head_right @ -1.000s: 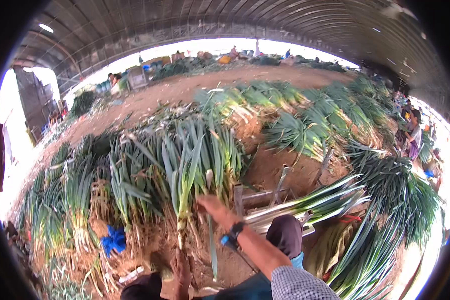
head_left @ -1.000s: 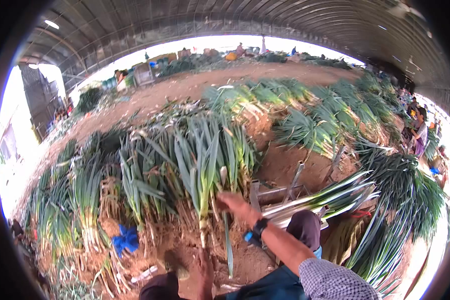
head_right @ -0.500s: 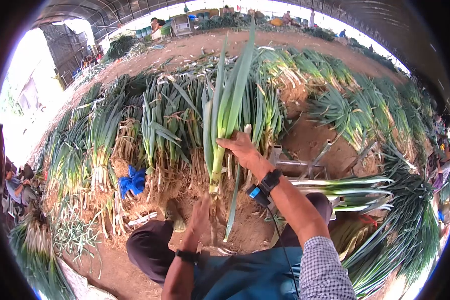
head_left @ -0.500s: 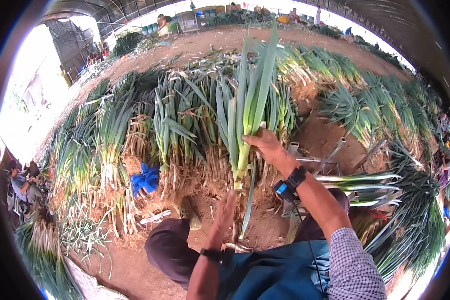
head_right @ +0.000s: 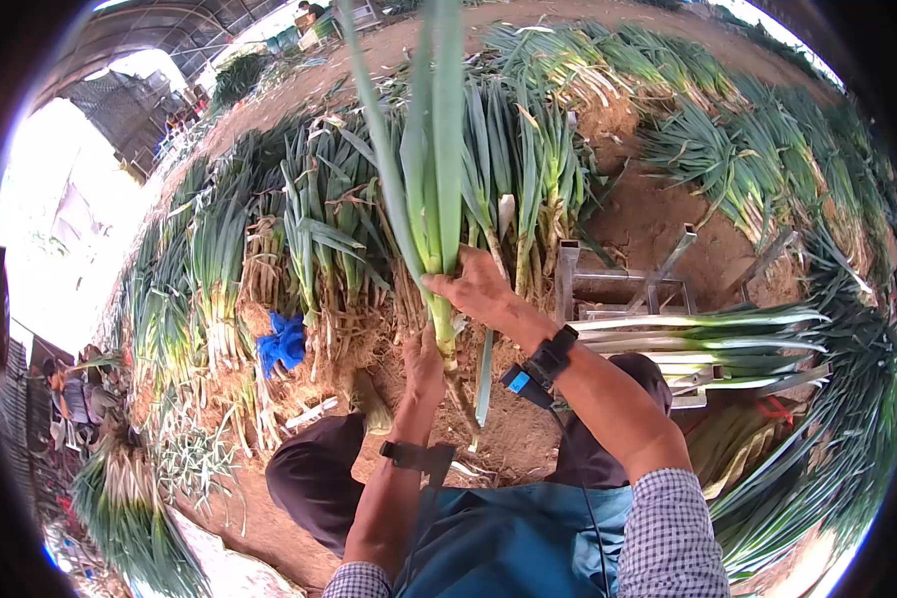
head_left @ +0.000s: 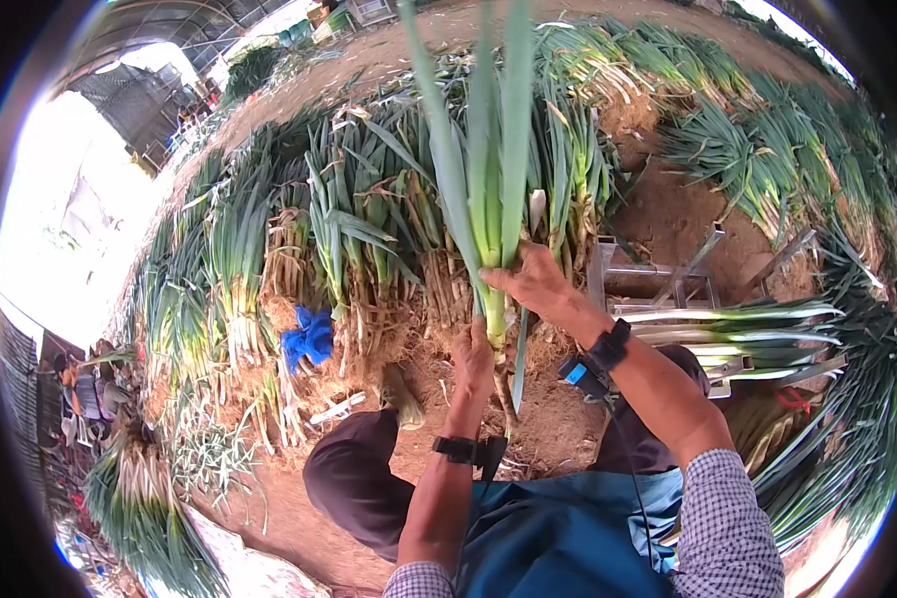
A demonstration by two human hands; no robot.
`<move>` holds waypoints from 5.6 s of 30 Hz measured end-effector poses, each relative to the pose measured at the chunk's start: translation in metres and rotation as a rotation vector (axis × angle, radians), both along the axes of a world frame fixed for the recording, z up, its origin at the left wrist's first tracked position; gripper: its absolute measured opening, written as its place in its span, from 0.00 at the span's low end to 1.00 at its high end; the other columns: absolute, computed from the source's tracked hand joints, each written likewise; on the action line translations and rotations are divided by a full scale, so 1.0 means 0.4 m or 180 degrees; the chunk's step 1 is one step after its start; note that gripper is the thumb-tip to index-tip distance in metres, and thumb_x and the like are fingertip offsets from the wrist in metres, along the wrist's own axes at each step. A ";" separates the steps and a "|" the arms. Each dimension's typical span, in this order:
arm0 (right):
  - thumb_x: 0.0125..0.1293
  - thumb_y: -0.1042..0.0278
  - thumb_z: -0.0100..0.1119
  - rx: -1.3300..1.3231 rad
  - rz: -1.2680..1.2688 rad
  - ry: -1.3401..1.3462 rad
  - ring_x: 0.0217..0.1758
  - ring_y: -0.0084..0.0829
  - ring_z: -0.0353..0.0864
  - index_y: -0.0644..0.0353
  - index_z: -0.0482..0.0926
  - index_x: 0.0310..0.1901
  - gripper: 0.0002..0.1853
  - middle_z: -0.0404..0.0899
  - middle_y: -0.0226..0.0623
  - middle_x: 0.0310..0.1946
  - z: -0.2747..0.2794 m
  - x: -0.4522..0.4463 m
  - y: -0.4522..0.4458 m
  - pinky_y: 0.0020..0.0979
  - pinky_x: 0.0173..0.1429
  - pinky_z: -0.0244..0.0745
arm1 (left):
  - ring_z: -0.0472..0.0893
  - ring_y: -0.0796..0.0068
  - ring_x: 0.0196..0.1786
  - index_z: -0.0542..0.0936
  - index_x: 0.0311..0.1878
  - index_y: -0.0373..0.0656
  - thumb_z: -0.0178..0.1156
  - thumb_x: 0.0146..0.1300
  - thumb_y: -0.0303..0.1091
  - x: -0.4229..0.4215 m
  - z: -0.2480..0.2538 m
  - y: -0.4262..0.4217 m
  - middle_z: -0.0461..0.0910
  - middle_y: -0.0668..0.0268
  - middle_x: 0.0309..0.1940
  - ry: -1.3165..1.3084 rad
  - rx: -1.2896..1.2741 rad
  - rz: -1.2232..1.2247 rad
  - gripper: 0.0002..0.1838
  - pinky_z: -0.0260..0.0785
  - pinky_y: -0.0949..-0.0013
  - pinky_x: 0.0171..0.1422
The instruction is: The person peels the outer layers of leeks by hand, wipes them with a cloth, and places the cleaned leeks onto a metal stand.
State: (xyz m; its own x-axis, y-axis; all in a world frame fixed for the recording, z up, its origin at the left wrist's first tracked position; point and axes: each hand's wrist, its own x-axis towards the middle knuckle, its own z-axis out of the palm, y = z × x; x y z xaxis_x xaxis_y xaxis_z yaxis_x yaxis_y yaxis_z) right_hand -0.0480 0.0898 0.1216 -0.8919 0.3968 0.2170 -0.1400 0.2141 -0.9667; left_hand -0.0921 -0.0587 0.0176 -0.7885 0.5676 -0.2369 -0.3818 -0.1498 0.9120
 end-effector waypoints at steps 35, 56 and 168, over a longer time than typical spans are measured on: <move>0.68 0.65 0.67 -0.2482 -0.0213 0.0804 0.33 0.34 0.86 0.65 0.79 0.48 0.14 0.85 0.42 0.35 -0.061 -0.011 0.130 0.37 0.41 0.83 | 0.83 0.54 0.31 0.81 0.50 0.42 0.64 0.67 0.47 0.071 0.137 -0.083 0.83 0.55 0.32 0.3807 -0.1739 0.0303 0.19 0.73 0.57 0.35; 0.71 0.66 0.63 -0.2331 -0.0661 0.1025 0.33 0.29 0.84 0.65 0.81 0.44 0.10 0.84 0.36 0.31 -0.029 0.017 0.042 0.30 0.39 0.81 | 0.72 0.82 0.35 0.78 0.49 0.37 0.56 0.73 0.31 0.050 0.064 0.052 0.76 0.74 0.32 0.1957 -0.0350 -0.0502 0.09 0.67 0.73 0.38; 0.72 0.46 0.59 -0.2651 0.0165 0.1350 0.22 0.27 0.73 0.64 0.74 0.49 0.24 0.76 0.34 0.26 0.045 0.018 0.146 0.37 0.39 0.77 | 0.76 0.65 0.62 0.73 0.63 0.36 0.64 0.69 0.40 0.055 0.101 -0.032 0.78 0.53 0.56 0.2855 -0.1141 -0.0445 0.25 0.72 0.64 0.64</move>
